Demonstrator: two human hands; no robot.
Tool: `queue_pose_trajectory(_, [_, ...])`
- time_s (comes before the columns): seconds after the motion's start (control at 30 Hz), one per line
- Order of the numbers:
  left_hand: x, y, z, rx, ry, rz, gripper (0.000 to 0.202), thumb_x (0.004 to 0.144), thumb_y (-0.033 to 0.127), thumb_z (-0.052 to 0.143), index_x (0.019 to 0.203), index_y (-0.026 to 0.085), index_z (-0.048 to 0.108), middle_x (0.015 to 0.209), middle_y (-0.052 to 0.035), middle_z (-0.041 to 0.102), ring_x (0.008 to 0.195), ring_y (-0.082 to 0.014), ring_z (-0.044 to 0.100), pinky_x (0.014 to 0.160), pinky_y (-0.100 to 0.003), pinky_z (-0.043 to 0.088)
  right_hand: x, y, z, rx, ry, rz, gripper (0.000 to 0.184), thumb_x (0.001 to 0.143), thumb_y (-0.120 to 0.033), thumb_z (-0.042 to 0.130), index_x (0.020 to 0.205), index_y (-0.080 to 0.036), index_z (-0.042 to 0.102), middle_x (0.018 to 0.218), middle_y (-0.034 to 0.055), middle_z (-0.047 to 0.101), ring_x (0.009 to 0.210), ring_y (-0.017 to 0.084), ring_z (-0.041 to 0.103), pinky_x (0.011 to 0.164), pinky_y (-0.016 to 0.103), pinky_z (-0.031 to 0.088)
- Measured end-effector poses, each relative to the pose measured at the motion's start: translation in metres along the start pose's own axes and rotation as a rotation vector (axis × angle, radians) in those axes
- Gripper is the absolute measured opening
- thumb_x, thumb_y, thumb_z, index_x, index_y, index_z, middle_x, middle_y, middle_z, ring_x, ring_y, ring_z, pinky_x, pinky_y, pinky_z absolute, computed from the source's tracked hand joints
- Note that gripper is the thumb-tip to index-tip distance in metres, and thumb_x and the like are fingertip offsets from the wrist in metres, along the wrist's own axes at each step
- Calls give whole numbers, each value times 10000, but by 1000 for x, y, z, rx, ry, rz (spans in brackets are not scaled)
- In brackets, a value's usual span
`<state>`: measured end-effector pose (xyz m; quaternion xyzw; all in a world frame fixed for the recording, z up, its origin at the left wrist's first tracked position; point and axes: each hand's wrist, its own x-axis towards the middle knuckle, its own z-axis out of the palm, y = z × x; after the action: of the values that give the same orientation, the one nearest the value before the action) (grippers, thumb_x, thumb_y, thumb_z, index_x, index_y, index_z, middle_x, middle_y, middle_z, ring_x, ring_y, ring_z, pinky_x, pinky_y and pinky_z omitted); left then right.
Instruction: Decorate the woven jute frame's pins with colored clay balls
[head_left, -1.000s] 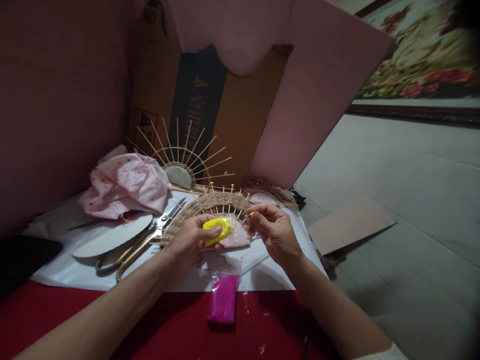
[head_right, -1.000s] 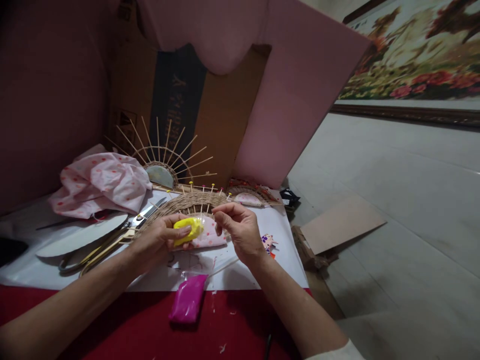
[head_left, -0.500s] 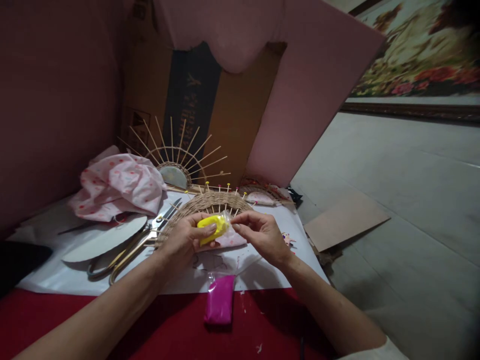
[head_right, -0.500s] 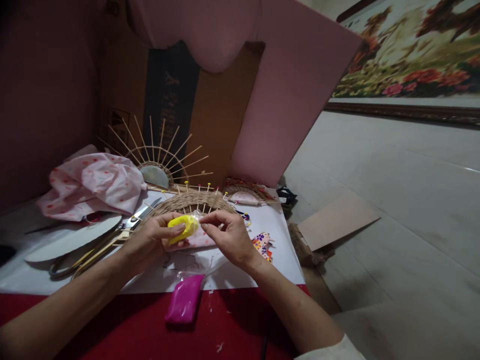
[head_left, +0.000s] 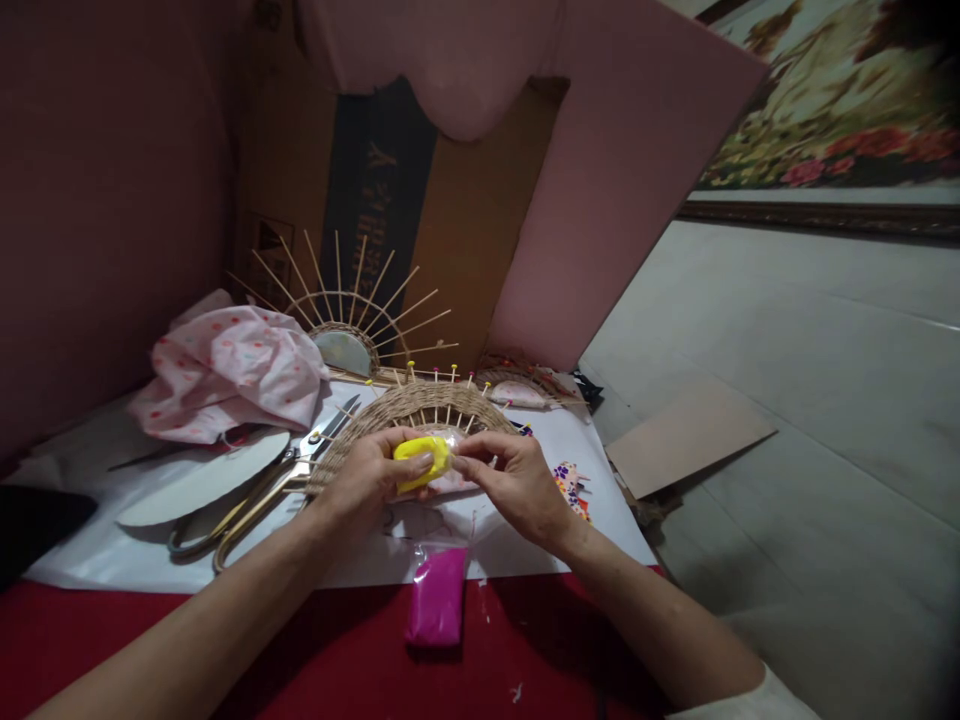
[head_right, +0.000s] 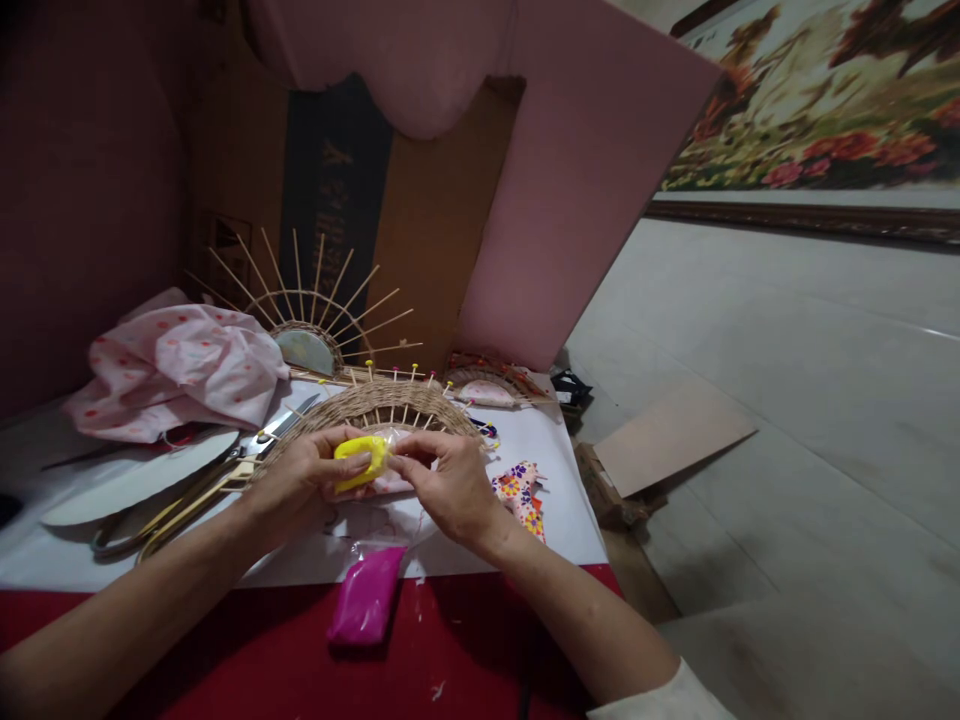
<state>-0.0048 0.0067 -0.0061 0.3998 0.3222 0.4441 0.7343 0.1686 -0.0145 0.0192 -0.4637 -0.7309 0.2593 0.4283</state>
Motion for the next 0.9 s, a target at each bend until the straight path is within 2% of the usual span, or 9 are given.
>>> queue_pose_trajectory(0.13, [-1, 0, 2, 4, -13, 17, 219, 607, 165, 764, 766, 104, 627, 665, -47, 657, 559, -128, 587, 514, -211, 463, -4, -1, 3, -131, -17, -76, 104, 817, -172, 588, 751, -168, 669, 667, -4, 644, 585, 93, 514, 557, 241, 381])
queue_pose_trajectory(0.2, [0, 1, 2, -21, -15, 12, 213, 608, 151, 762, 769, 103, 632, 676, -48, 659, 564, -126, 589, 511, -209, 470, -3, 1, 3, -113, -11, -66, 111, 829, -185, 571, 741, -164, 635, 645, -11, 603, 585, 93, 499, 541, 235, 369])
queue_pose_trajectory(0.4, [0, 5, 2, -80, 59, -21, 208, 609, 87, 746, 792, 101, 647, 782, -70, 673, 668, -154, 627, 567, -243, 535, 9, 15, -5, 447, 134, 220, 201, 803, -360, 610, 764, -163, 593, 585, -46, 522, 425, 58, 419, 389, 199, 348])
queue_pose_trajectory(0.5, [0, 5, 2, -76, 76, -34, 215, 602, 86, 753, 792, 100, 653, 807, -82, 678, 701, -169, 638, 596, -263, 551, 12, 18, -7, 539, 116, 252, 243, 789, -396, 623, 800, -154, 632, 609, -33, 541, 424, 52, 437, 383, 194, 360])
queue_pose_trajectory(0.73, [0, 6, 1, -77, 70, -30, 248, 578, 120, 787, 793, 101, 663, 830, -87, 683, 721, -175, 639, 597, -256, 547, 11, 13, -8, 796, -10, 402, 150, 727, -257, 692, 809, -151, 624, 679, -10, 569, 544, 65, 502, 472, 189, 425])
queue_pose_trajectory(0.9, [-1, 5, 1, -69, 65, -21, 246, 585, 129, 786, 798, 100, 667, 823, -83, 684, 720, -177, 639, 598, -263, 547, 13, 16, -11, 887, -68, 423, 203, 695, -176, 714, 868, -153, 611, 745, 9, 617, 589, 73, 542, 522, 195, 451])
